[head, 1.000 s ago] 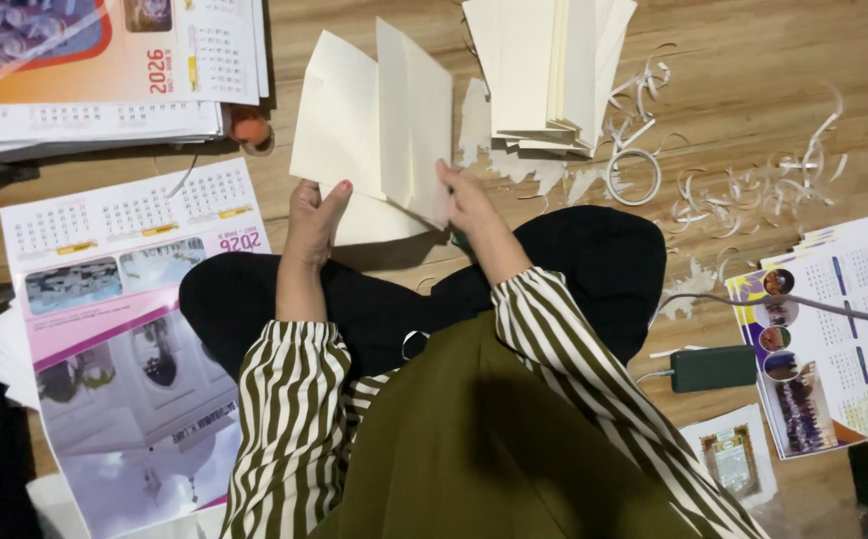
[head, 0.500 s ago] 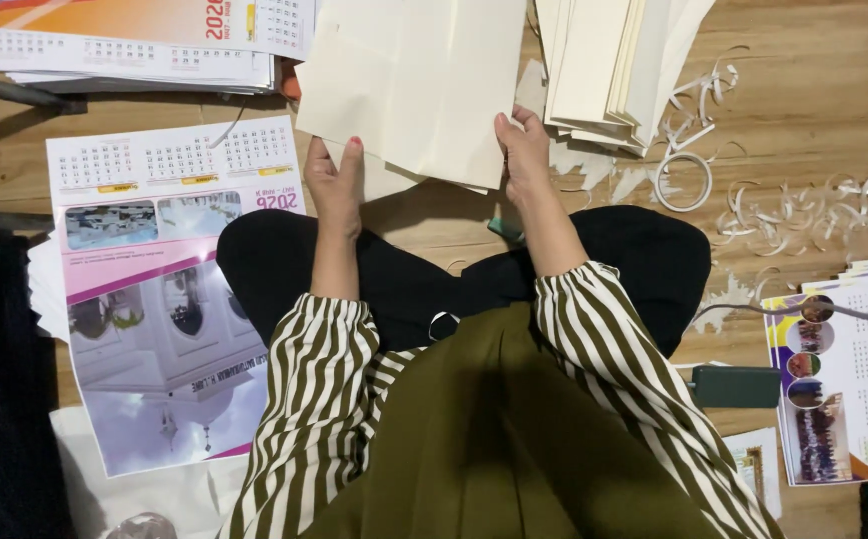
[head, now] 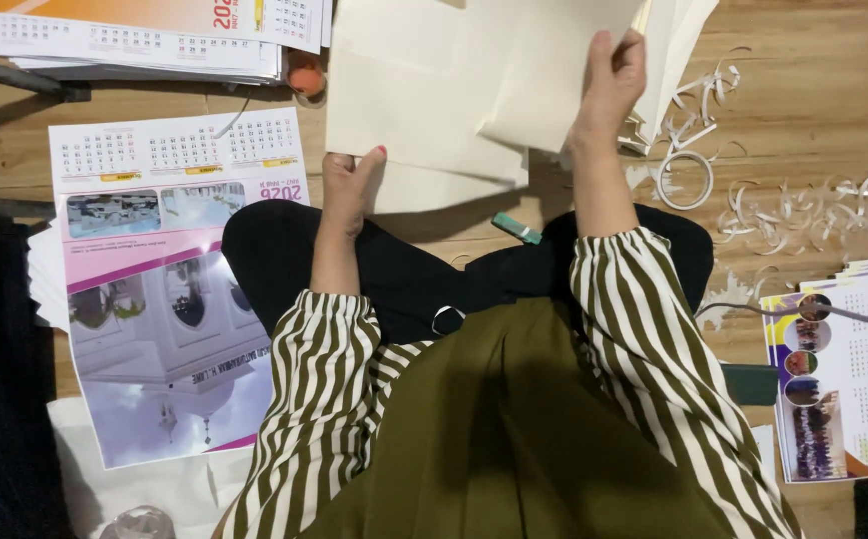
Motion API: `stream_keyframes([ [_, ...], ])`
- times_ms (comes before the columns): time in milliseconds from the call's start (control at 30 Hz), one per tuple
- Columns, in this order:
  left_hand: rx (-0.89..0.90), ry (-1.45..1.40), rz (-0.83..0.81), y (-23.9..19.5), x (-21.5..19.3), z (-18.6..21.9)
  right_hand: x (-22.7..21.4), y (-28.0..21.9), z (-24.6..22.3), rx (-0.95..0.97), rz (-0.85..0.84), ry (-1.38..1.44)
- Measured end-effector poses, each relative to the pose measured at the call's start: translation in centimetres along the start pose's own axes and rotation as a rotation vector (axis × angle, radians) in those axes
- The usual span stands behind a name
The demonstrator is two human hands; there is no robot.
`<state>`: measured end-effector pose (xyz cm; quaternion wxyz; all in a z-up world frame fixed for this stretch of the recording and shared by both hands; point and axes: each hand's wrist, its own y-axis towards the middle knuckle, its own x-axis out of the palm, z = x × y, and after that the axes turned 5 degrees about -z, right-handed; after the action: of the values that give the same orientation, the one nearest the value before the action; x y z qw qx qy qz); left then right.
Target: Folding and stacking paper sheets on the floor in a print shop environment.
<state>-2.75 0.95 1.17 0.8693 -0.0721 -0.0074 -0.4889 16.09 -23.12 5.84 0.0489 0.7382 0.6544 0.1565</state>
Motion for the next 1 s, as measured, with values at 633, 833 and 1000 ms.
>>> stream_keyframes([
  [633, 0.173, -0.261, -0.031, -0.7, 2.1, -2.7, 5.4, -12.5, 5.8, 1.256, -0.155, 0.685],
  [833, 0.198, -0.025, -0.231, 0.8, 2.3, -7.8, 4.0, -8.6, 4.4, 1.171, -0.135, 0.637],
  [1000, 0.163, 0.004, -0.161, -0.3, 2.8, -4.4, 2.3, -7.3, 7.1, 1.142, -0.05, 0.632],
])
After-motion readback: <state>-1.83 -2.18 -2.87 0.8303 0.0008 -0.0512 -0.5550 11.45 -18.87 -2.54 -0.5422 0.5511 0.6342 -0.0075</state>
